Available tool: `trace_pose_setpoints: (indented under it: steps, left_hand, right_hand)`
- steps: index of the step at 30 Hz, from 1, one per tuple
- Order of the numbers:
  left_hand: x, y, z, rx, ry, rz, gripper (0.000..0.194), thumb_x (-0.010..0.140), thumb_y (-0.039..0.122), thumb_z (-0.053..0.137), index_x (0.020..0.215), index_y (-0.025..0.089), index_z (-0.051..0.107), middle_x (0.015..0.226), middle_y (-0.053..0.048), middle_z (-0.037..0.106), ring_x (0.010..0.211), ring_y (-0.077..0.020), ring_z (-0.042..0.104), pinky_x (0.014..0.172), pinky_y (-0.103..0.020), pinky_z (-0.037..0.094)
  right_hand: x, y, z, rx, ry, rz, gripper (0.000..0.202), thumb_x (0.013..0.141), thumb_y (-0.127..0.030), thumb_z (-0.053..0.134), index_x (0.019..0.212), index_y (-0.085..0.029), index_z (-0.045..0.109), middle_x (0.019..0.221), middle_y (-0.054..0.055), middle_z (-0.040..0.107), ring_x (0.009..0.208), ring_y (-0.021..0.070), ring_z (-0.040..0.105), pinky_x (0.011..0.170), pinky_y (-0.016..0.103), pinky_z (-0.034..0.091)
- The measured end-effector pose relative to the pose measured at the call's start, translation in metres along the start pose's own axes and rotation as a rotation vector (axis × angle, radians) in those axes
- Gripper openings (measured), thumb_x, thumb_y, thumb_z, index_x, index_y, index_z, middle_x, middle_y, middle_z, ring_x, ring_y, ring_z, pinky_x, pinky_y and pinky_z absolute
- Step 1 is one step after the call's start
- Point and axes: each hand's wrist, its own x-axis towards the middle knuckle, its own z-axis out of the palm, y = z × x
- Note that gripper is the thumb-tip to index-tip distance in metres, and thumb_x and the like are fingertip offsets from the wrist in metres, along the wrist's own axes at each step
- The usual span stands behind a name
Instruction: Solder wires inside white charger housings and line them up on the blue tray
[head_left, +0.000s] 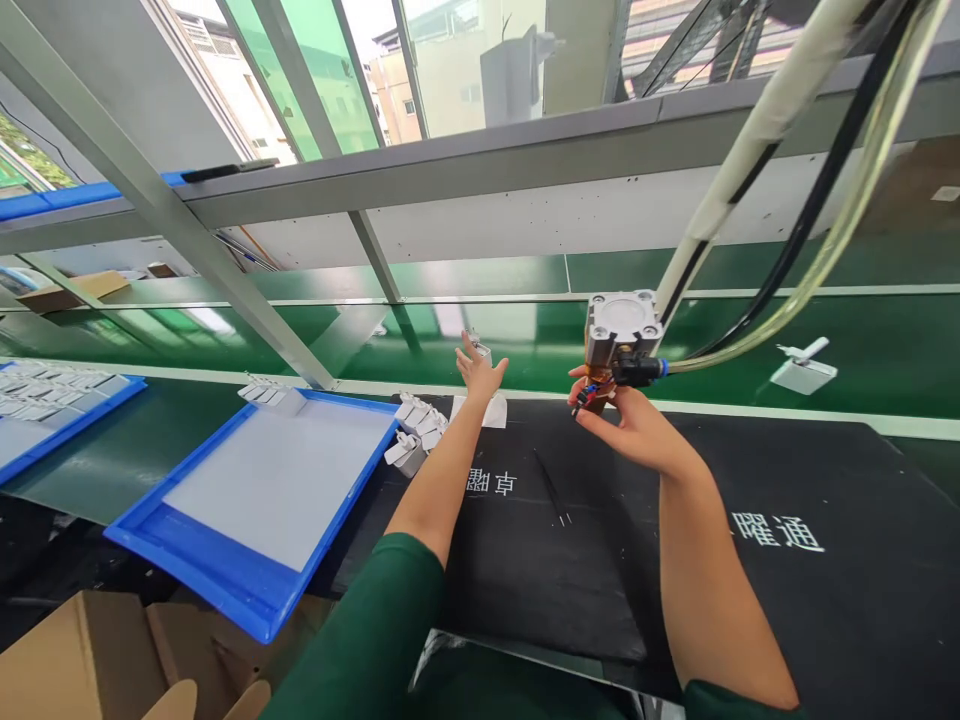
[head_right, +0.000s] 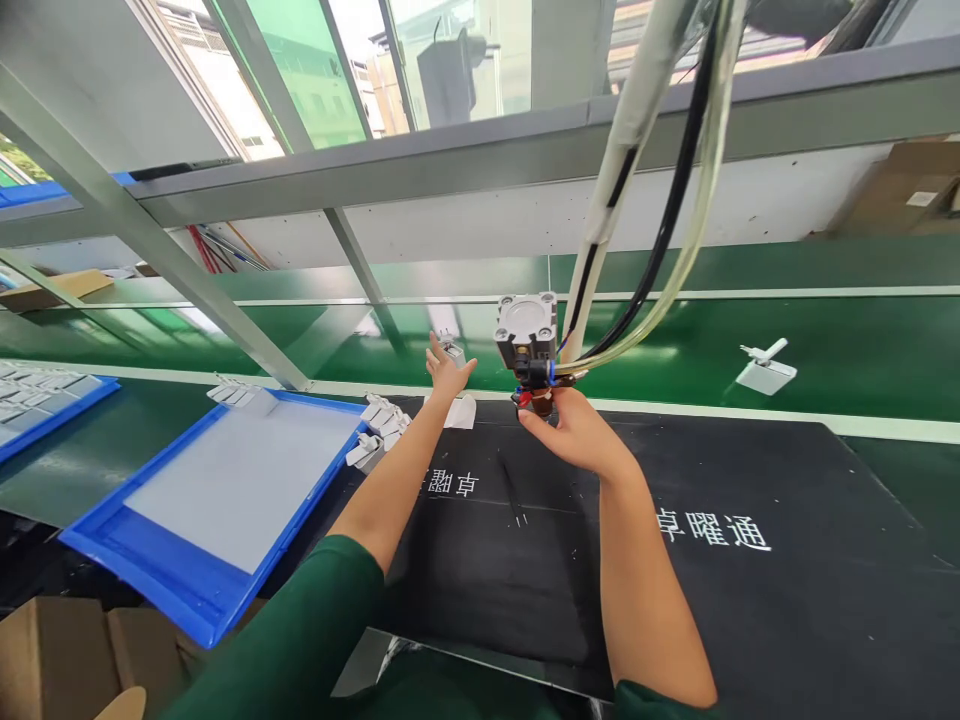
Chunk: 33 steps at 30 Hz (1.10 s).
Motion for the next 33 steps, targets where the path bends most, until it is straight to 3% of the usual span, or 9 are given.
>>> trace_pose_setpoints:
  steps: [3, 6, 11, 16, 19, 25, 29, 31, 33]
  left_hand:
    - [0.027, 0.002, 0.016, -0.058, 0.063, -0.110, 0.093, 0.084, 0.025, 0.070, 0.154, 0.011, 0.011, 0.158, -0.029, 0.021, 0.147, -0.0410, 0.024, 0.114, -0.052, 0.029]
    - [0.041, -0.003, 0.014, -0.093, 0.092, -0.167, 0.075, 0.089, 0.017, 0.062, 0.149, 0.008, 0.019, 0.148, -0.028, 0.038, 0.139, -0.0391, 0.037, 0.109, -0.052, 0.035]
    - [0.030, 0.002, 0.010, -0.123, 0.018, -0.096, 0.051, 0.092, 0.019, 0.059, 0.138, 0.009, 0.039, 0.133, -0.019, 0.056, 0.121, -0.0280, 0.056, 0.104, -0.047, 0.043]
    - [-0.034, 0.000, 0.021, -0.217, -0.231, 0.120, 0.046, 0.076, 0.017, 0.076, 0.117, 0.018, 0.058, 0.119, -0.007, 0.068, 0.107, -0.0182, 0.064, 0.090, -0.028, 0.052]
    - [-0.071, -0.014, 0.021, -0.252, -0.526, 0.291, 0.048, 0.068, 0.019, 0.080, 0.112, 0.018, 0.061, 0.114, -0.007, 0.071, 0.105, -0.0206, 0.066, 0.084, -0.031, 0.056]
    - [-0.093, -0.041, -0.012, -0.174, -0.859, 0.483, 0.067, 0.070, 0.011, 0.069, 0.134, 0.019, 0.051, 0.125, -0.011, 0.066, 0.115, -0.0227, 0.063, 0.091, -0.034, 0.055]
    - [-0.108, -0.051, -0.030, -0.140, -0.704, 0.678, 0.094, 0.074, 0.015, 0.067, 0.155, 0.022, 0.021, 0.148, -0.017, 0.047, 0.119, -0.0225, 0.061, 0.083, -0.029, 0.058]
    - [-0.117, -0.054, -0.032, -0.070, -0.582, 0.773, 0.085, 0.080, 0.021, 0.064, 0.155, 0.026, 0.024, 0.157, -0.015, 0.035, 0.122, -0.0233, 0.059, 0.086, -0.030, 0.057]
    - [-0.124, -0.056, -0.030, 0.004, -0.518, 0.794, 0.069, 0.085, 0.022, 0.060, 0.149, 0.028, 0.037, 0.154, -0.012, 0.040, 0.119, -0.0226, 0.062, 0.092, -0.033, 0.056]
  right_hand:
    - [-0.002, 0.000, -0.002, -0.010, -0.021, -0.012, 0.017, 0.087, -0.033, 0.055, 0.095, -0.020, 0.060, 0.092, 0.009, 0.070, 0.081, 0.0215, 0.064, 0.078, 0.040, 0.055]
    - [-0.004, 0.001, -0.003, -0.020, -0.029, -0.030, 0.018, 0.087, -0.031, 0.052, 0.096, -0.019, 0.061, 0.092, 0.009, 0.070, 0.080, 0.0212, 0.064, 0.078, 0.039, 0.055]
    - [-0.005, -0.001, -0.006, -0.060, -0.042, -0.010, 0.020, 0.087, -0.032, 0.052, 0.097, -0.019, 0.063, 0.088, 0.009, 0.069, 0.077, 0.0224, 0.063, 0.066, 0.035, 0.053]
    - [-0.005, -0.005, -0.010, -0.063, -0.059, 0.008, 0.020, 0.087, -0.032, 0.053, 0.098, -0.019, 0.063, 0.093, 0.009, 0.070, 0.082, 0.0237, 0.064, 0.076, 0.039, 0.054]
    - [-0.005, -0.005, -0.011, -0.084, -0.041, 0.012, 0.018, 0.086, -0.033, 0.054, 0.096, -0.020, 0.062, 0.095, 0.010, 0.071, 0.081, 0.0240, 0.065, 0.078, 0.040, 0.054]
    - [-0.004, -0.003, -0.008, -0.126, -0.020, -0.001, 0.022, 0.085, -0.034, 0.055, 0.102, -0.020, 0.061, 0.090, 0.008, 0.069, 0.078, 0.0231, 0.064, 0.073, 0.039, 0.053]
    - [-0.004, -0.002, -0.005, -0.126, -0.008, 0.008, 0.025, 0.087, -0.036, 0.056, 0.105, -0.020, 0.060, 0.094, 0.008, 0.069, 0.078, 0.0219, 0.063, 0.072, 0.038, 0.052]
    - [-0.003, -0.003, -0.003, -0.112, -0.014, 0.015, 0.026, 0.087, -0.037, 0.055, 0.107, -0.020, 0.059, 0.097, 0.009, 0.068, 0.078, 0.0218, 0.062, 0.071, 0.038, 0.052]
    - [-0.003, -0.004, 0.000, -0.084, -0.017, 0.017, 0.028, 0.087, -0.037, 0.055, 0.109, -0.020, 0.058, 0.097, 0.009, 0.067, 0.080, 0.0218, 0.062, 0.072, 0.038, 0.052]
